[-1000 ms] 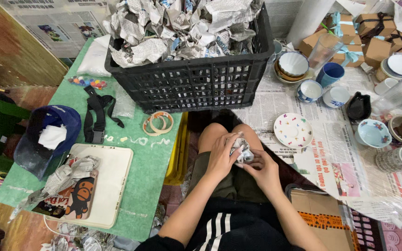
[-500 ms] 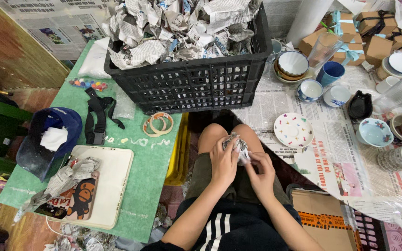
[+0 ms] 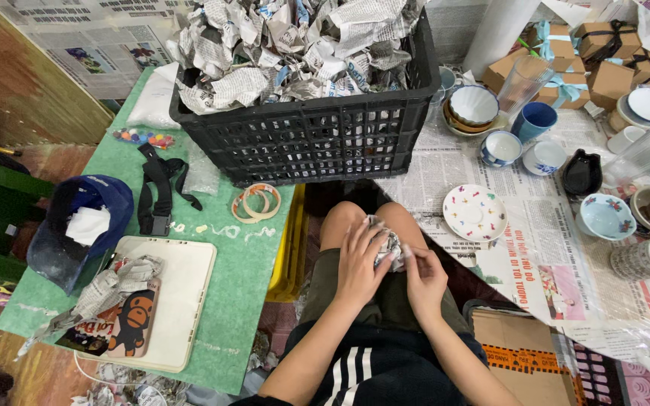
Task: The person sits at a table and wraps small ceramic items, including cups and saucers, in newspaper. They fold the paper around each item and place the wrapped bundle into a black crate. The process is repeated for several pieces.
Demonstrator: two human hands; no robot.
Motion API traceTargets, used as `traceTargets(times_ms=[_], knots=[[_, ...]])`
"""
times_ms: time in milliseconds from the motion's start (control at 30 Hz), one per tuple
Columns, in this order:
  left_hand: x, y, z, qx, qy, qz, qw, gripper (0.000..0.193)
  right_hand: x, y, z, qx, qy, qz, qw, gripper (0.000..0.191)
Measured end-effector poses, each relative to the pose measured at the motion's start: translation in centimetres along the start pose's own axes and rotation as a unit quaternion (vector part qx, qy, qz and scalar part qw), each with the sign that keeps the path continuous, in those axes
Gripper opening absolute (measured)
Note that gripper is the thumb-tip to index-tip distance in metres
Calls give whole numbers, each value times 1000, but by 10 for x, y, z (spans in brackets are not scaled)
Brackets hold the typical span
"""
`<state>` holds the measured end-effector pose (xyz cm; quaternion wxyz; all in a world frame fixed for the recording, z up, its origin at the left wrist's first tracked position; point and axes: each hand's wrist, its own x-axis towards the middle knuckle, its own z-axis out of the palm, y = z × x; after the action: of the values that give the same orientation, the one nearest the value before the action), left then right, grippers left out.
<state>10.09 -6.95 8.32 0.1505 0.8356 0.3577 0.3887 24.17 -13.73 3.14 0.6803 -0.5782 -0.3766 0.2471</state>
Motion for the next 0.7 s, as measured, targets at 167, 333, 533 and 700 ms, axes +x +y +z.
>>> traceTargets(times_ms=[167,333,533,700], knots=[[-1,-11,11,-57,-7,-45,997,45,-7,-24,-6,-104,-94,-121,983,36],[-8,-13,17,-64,10,-31,997,48,-1,-21,-7,-23,-65,-42,997,22],[-3,-18,12,-20,-31,-24,999,18,-2,-15,4,-26,-2,-18,999,13],[-2,-9,7,-22,-17,-25,999,19,-6,-33,11,-166,14,-100,981,14]])
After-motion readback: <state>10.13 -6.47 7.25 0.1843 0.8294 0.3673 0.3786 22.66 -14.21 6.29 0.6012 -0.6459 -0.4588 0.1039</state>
